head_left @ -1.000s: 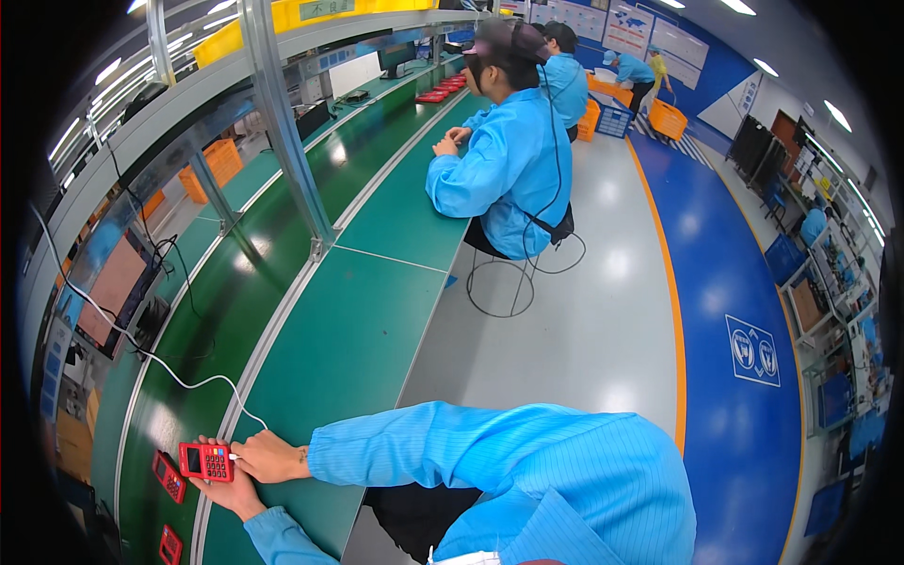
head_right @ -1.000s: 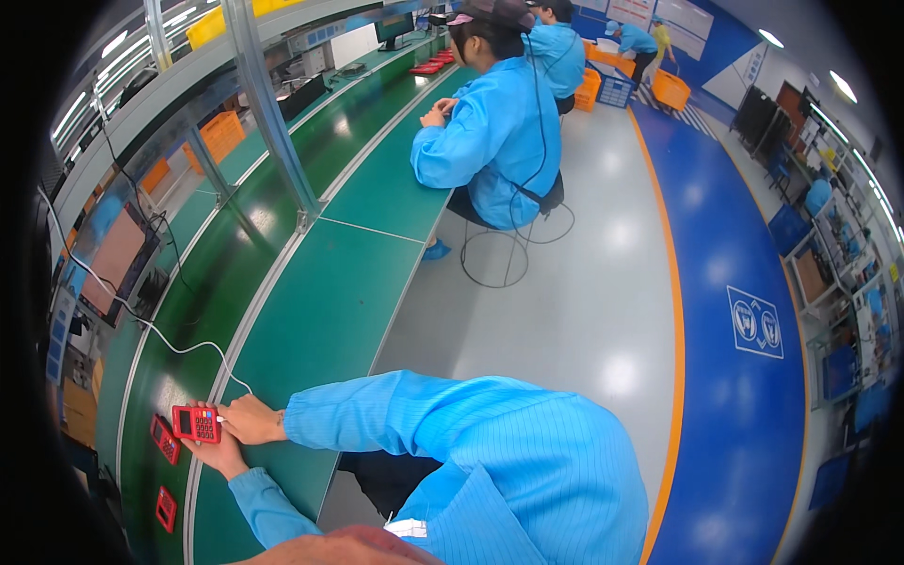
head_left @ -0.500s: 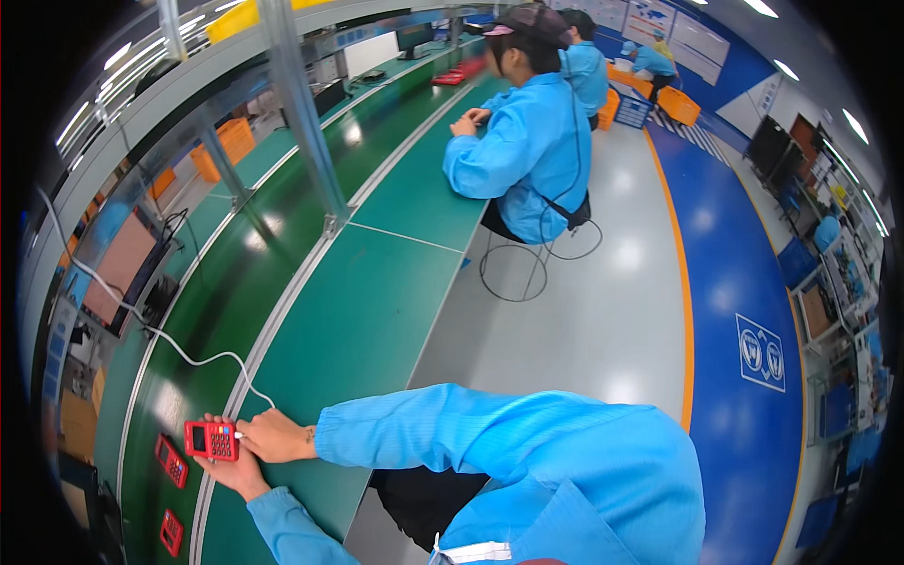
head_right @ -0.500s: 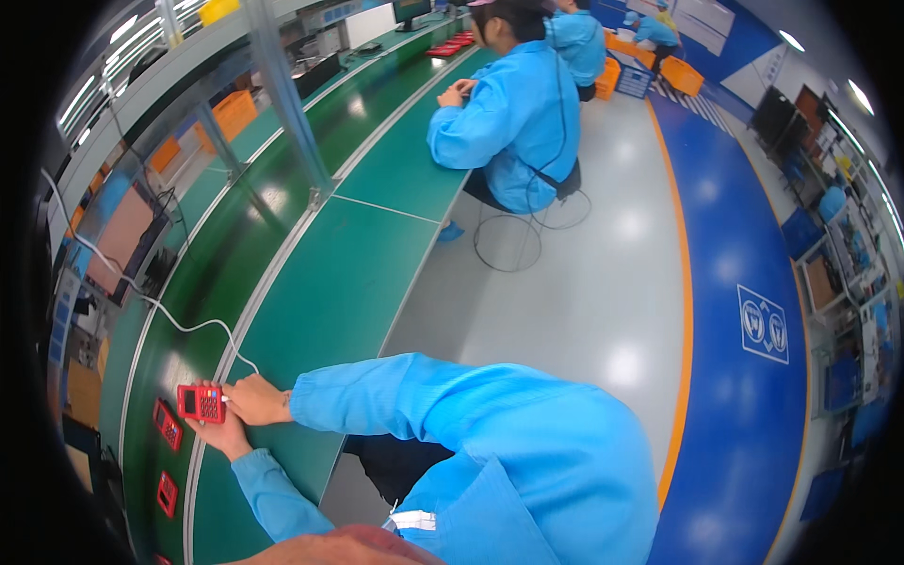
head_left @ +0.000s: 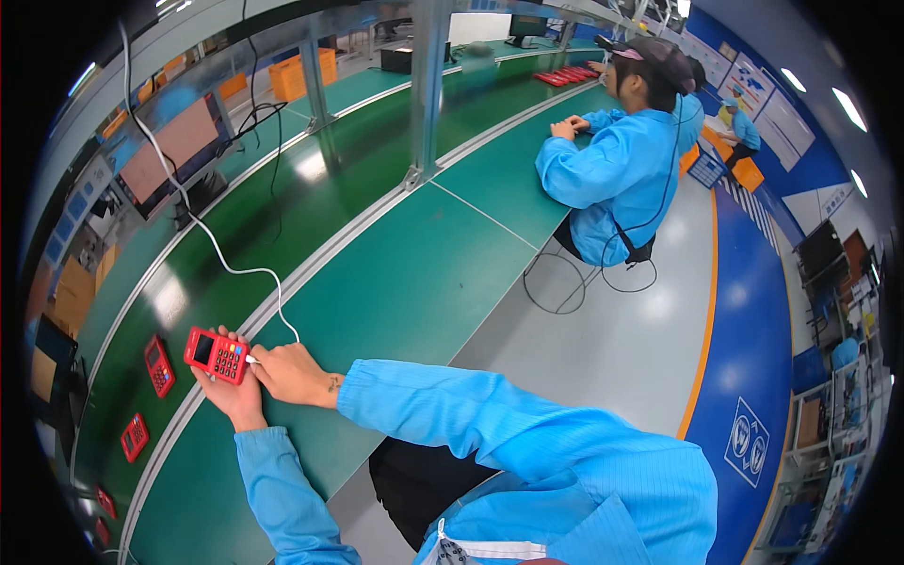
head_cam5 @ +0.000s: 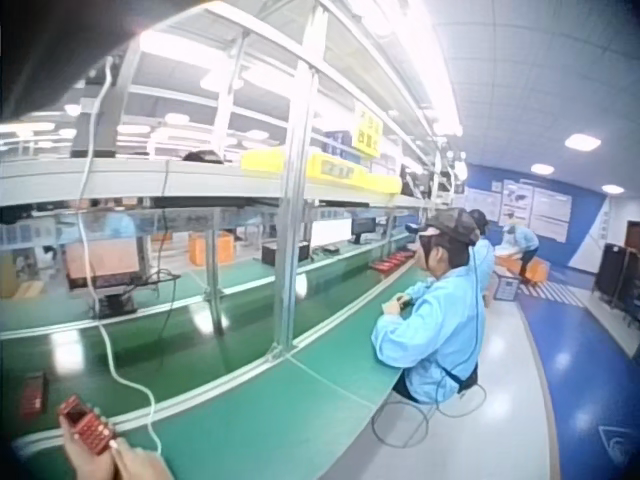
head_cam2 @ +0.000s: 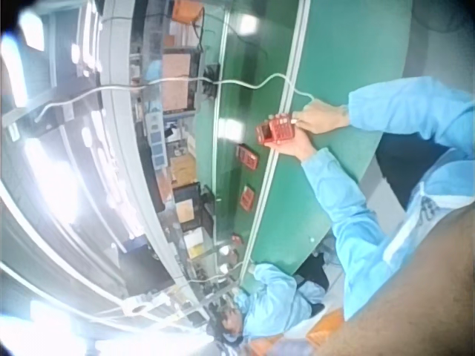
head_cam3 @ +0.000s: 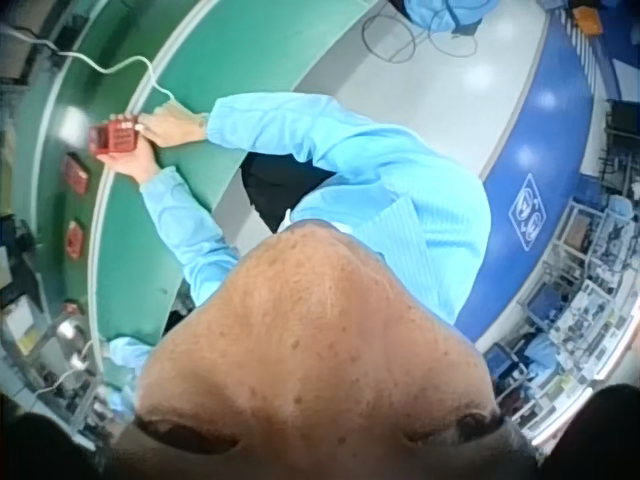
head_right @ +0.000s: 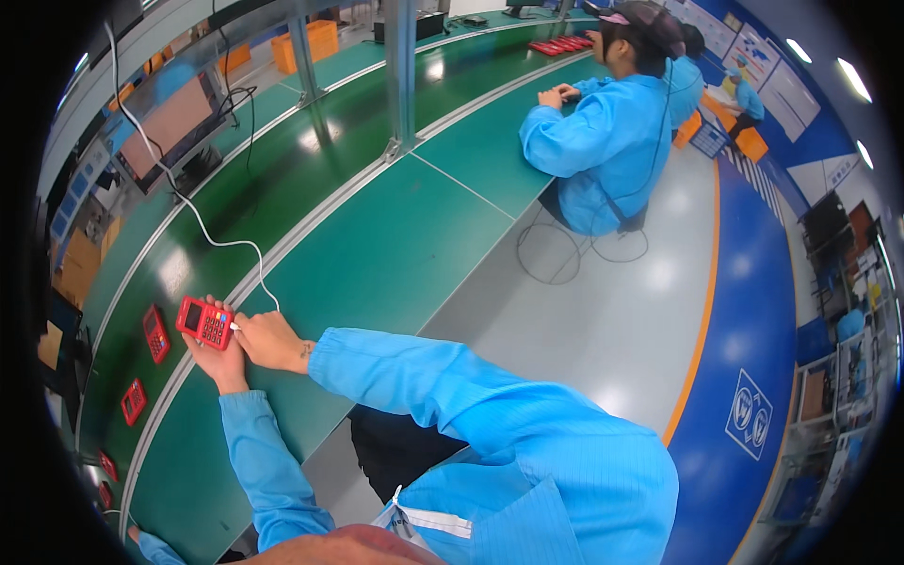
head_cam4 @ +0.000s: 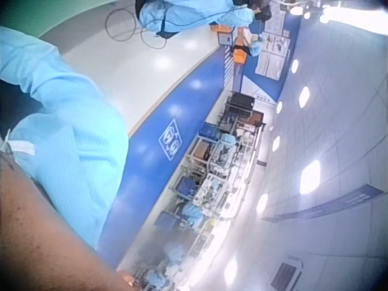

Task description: The person tests handheld electronic devices on an assembly line by repeatedly plugging a cable into each device, pressing buttons on the keypad, disconnecting the cable, and placing the devices back on the conveyor.

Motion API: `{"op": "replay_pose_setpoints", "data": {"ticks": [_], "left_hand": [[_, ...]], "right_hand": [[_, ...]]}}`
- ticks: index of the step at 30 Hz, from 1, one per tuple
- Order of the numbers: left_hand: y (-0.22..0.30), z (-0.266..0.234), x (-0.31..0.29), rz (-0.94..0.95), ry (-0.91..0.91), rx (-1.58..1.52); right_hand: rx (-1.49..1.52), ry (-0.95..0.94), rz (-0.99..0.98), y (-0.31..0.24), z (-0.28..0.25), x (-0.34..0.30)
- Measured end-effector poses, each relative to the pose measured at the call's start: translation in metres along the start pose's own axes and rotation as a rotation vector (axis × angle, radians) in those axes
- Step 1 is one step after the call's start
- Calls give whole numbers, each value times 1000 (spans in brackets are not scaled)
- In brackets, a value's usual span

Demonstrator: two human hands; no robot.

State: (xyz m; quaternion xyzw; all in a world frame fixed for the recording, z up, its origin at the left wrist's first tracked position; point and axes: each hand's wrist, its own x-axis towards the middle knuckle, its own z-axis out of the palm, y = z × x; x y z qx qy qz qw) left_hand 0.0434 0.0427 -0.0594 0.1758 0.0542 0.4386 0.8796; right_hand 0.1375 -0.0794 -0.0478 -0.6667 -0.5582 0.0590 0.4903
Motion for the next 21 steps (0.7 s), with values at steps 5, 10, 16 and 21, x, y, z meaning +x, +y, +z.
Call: {"op": "replay_pose_setpoints", "data": {"ticks": [5, 10, 16, 21], "left_hand": [[2, -4, -1, 0, -52, 6], [-4, -1, 1, -9, -9, -7], [7, -26, 11, 11, -100, 116], [-1, -13, 2, -13, -106, 120]], "right_hand": [[-25, -17, 1, -2, 5, 1], [-8, -9, 17, 2, 1, 1], [-25, 4, -12, -3, 0, 0], [38, 22, 4, -6, -7, -3]]}}
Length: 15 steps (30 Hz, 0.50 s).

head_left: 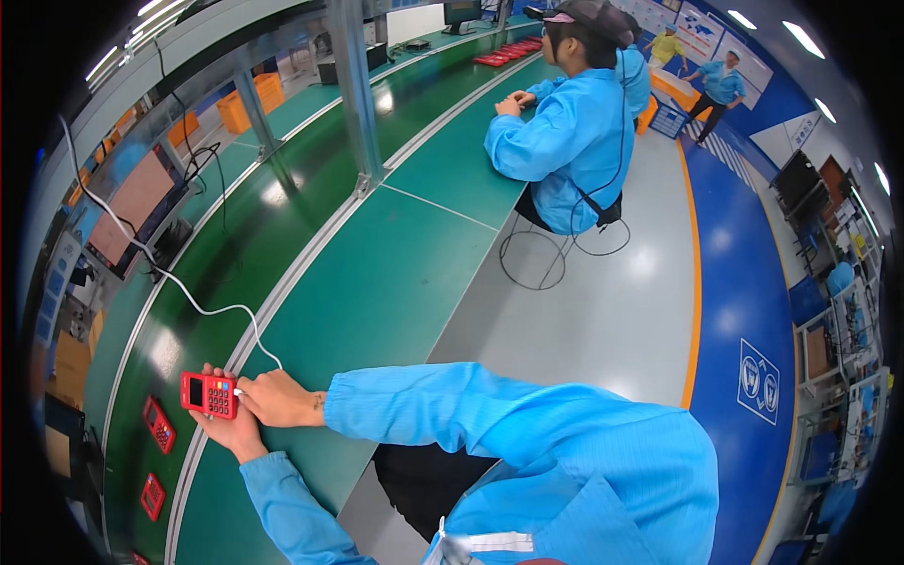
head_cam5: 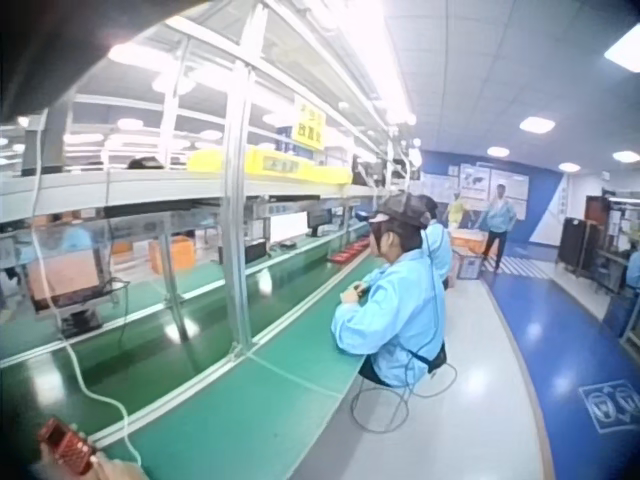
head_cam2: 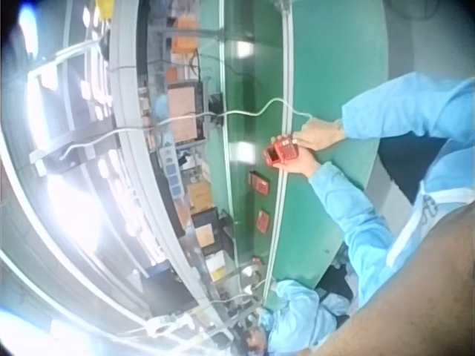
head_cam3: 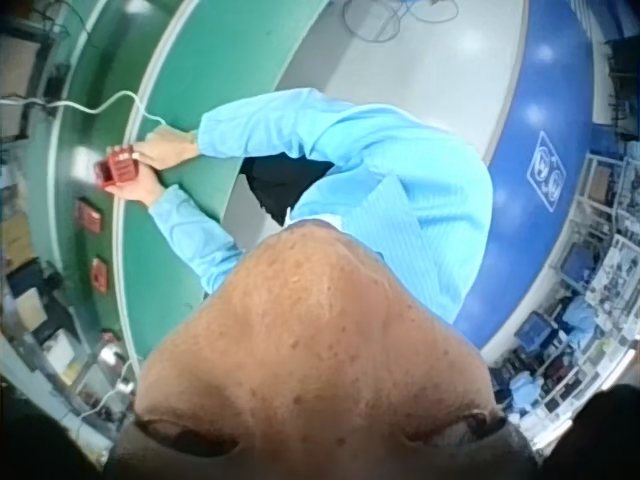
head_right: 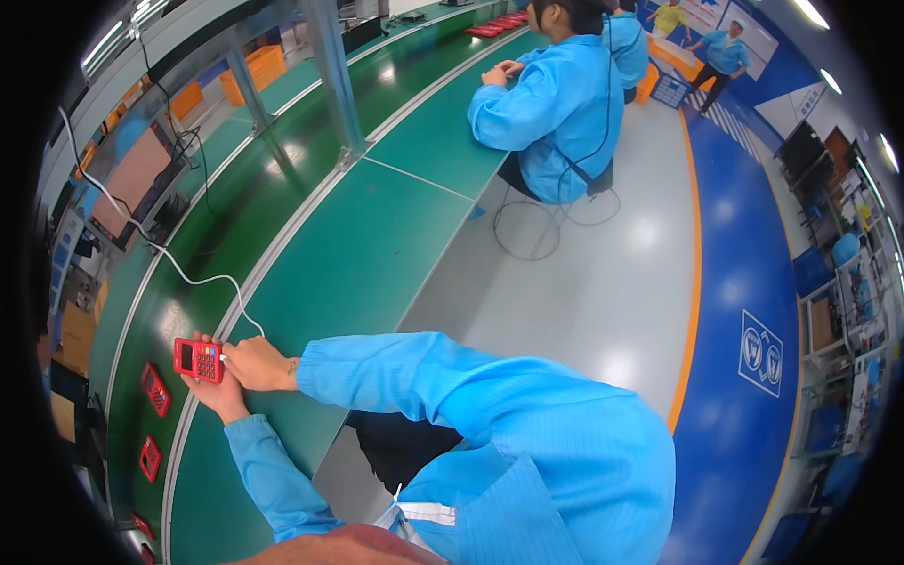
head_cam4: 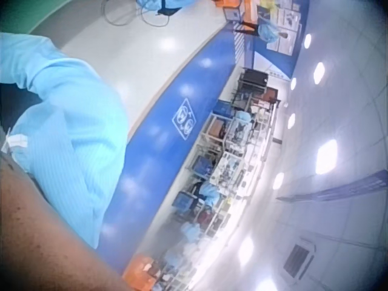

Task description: The person tests handheld electronic devices on an assembly line by repeatedly plugging a cable into each device, pressing buttons on the keypad, disconnecting the cable, and placing the devices back on the conveyor.

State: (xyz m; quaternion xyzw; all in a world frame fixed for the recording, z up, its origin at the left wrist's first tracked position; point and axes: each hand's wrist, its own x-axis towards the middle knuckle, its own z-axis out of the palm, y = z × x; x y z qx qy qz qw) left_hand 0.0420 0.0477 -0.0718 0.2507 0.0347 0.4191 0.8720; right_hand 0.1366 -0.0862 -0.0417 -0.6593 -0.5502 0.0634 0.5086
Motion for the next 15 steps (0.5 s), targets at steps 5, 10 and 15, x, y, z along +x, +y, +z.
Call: {"op": "replay_pose_setpoints", "data": {"ticks": [5, 10, 15], "left_hand": [[-7, 26, 1, 88, 162, -17], [-4, 11, 7, 30, 46, -124], [-9, 10, 2, 48, 154, -161]], "right_hand": [[-70, -59, 17, 6, 1, 6], [-75, -73, 77, 12, 9, 7], [-101, -51, 16, 15, 17, 2]]}}
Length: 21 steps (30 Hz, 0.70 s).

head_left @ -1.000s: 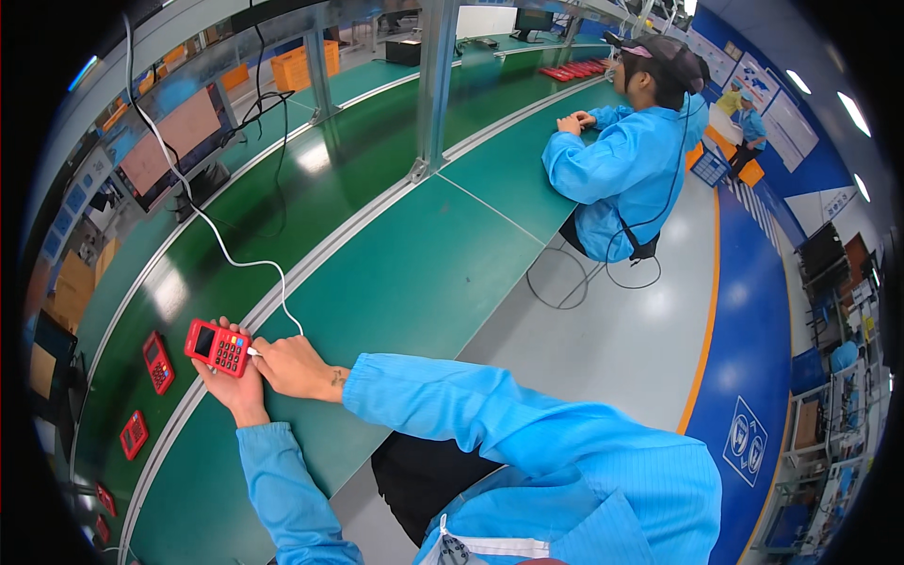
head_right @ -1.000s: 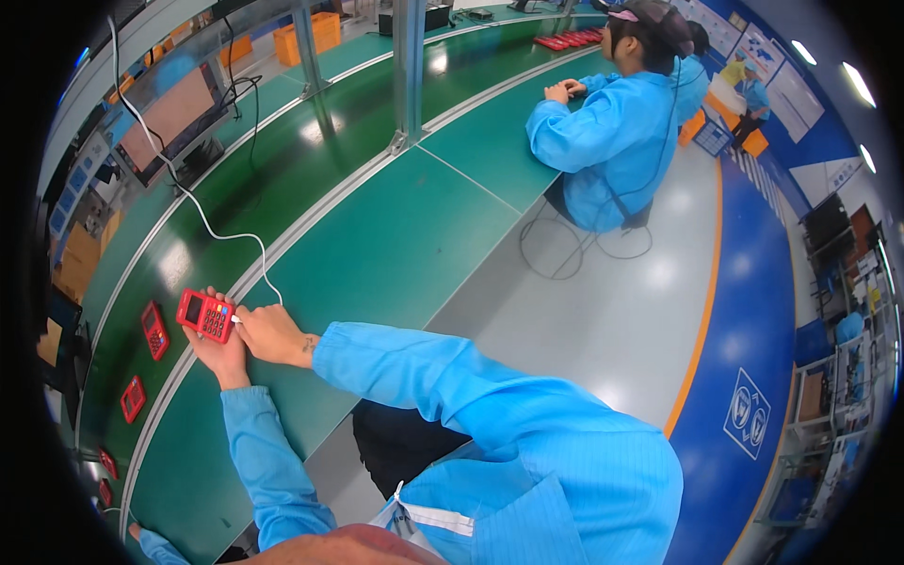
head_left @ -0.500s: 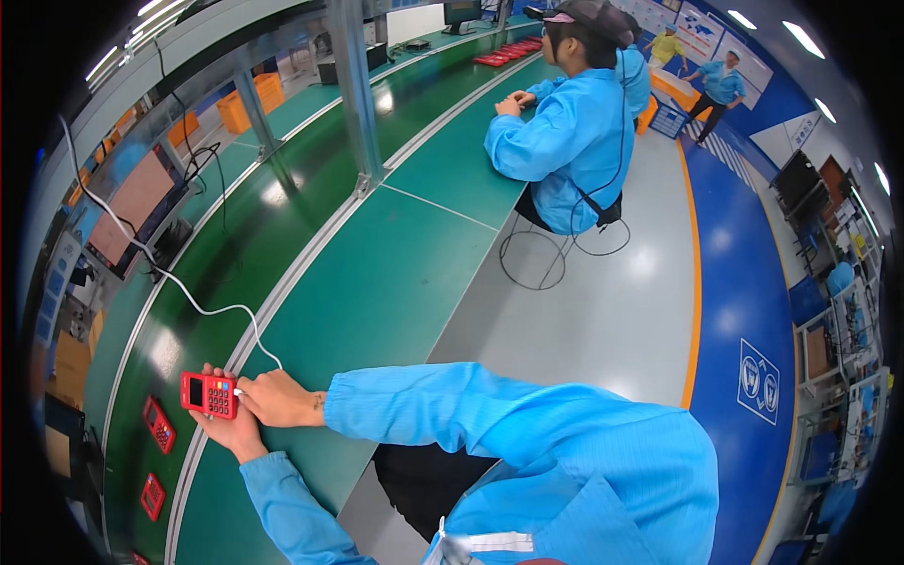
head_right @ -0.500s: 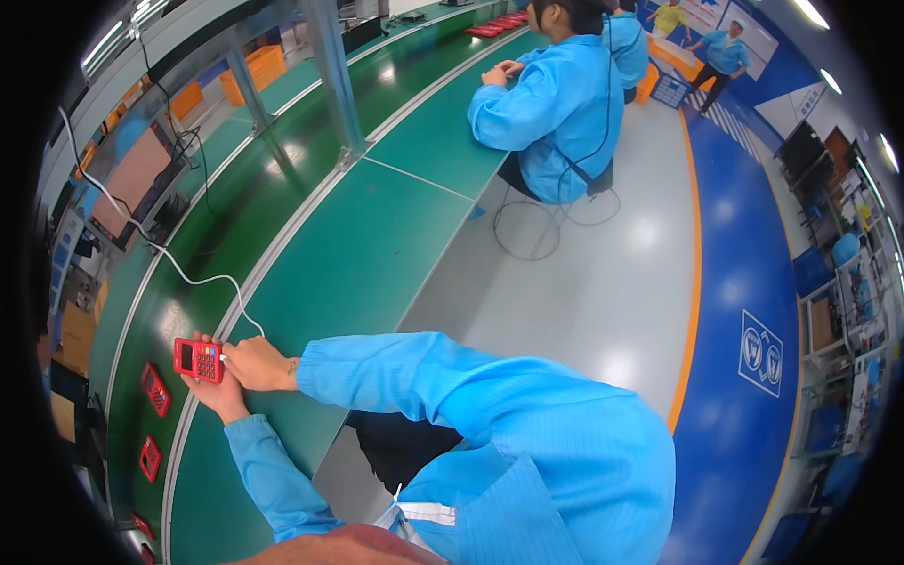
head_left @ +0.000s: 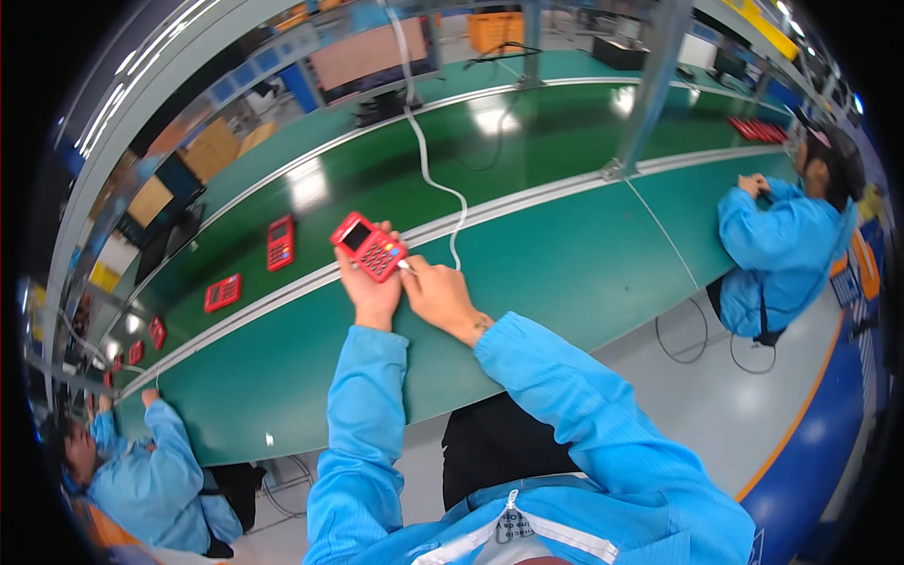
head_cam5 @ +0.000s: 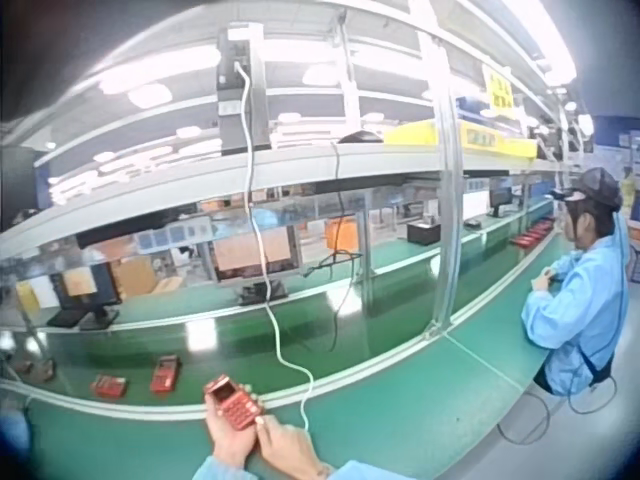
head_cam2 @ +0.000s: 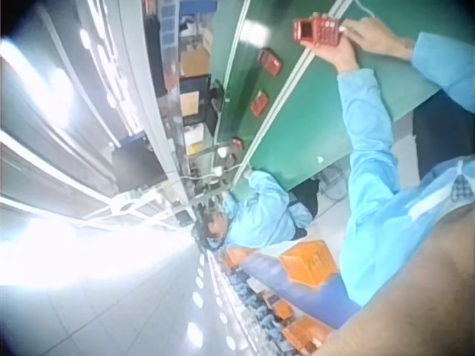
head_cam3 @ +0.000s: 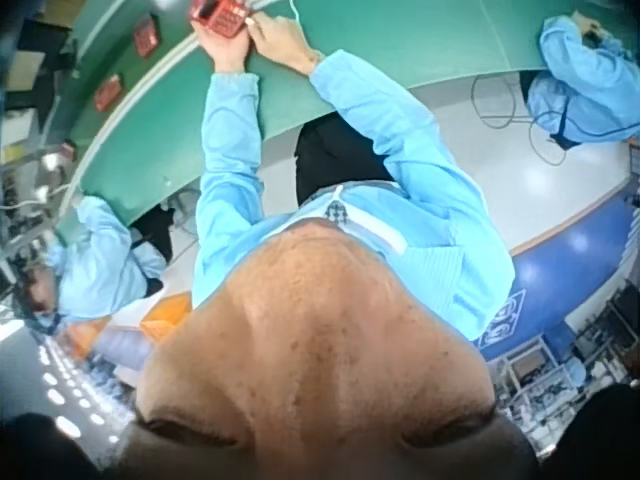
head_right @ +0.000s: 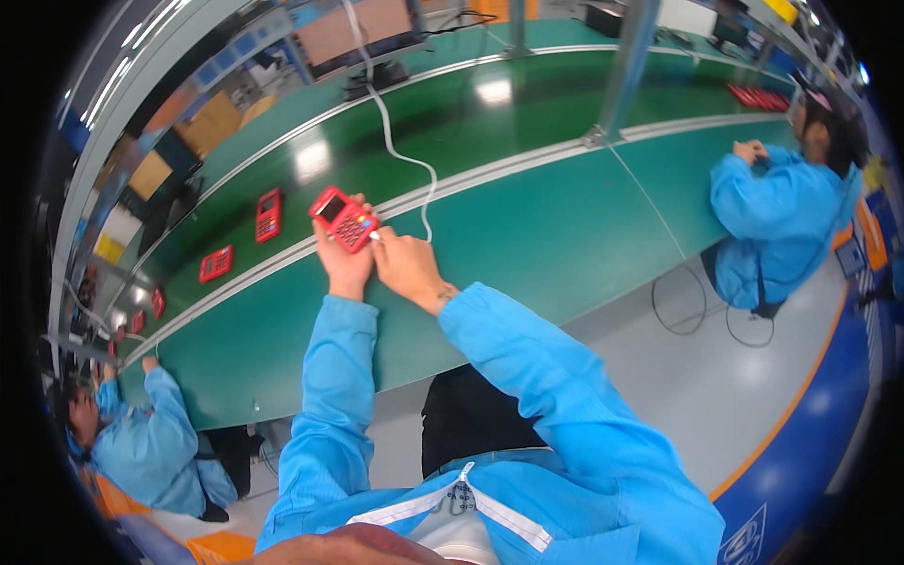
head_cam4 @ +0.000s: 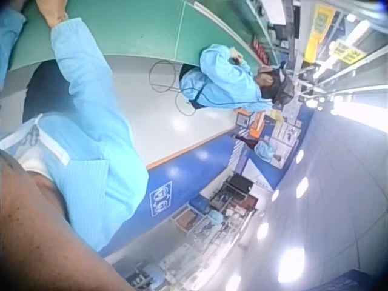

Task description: The person tests handheld electronic devices on an assembly line by repeatedly plugging a cable into each device, pressing buttons on the keypad, disconnecting the cable, and placing the devices back on the conveyor.

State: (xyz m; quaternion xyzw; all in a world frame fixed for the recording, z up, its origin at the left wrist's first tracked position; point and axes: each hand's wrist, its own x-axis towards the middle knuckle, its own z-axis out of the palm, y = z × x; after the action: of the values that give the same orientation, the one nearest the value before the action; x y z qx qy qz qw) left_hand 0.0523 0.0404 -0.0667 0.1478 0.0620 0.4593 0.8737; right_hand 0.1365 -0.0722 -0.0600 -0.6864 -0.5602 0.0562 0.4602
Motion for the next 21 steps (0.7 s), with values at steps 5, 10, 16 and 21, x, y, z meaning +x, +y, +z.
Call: {"op": "replay_pose_setpoints", "data": {"ticks": [5, 10, 16, 21], "left_hand": [[3, 0, -8, -11, 41, -36], [0, 1, -5, -12, 61, -36], [12, -11, 9, -39, -62, -10], [7, -15, 16, -52, -141, 76]], "right_hand": [[11, -61, 39, -5, 0, -4], [13, -39, 38, -5, -3, -3], [3, -72, 77, -1, 6, 5], [-20, -10, -18, 2, -7, 6]]}}
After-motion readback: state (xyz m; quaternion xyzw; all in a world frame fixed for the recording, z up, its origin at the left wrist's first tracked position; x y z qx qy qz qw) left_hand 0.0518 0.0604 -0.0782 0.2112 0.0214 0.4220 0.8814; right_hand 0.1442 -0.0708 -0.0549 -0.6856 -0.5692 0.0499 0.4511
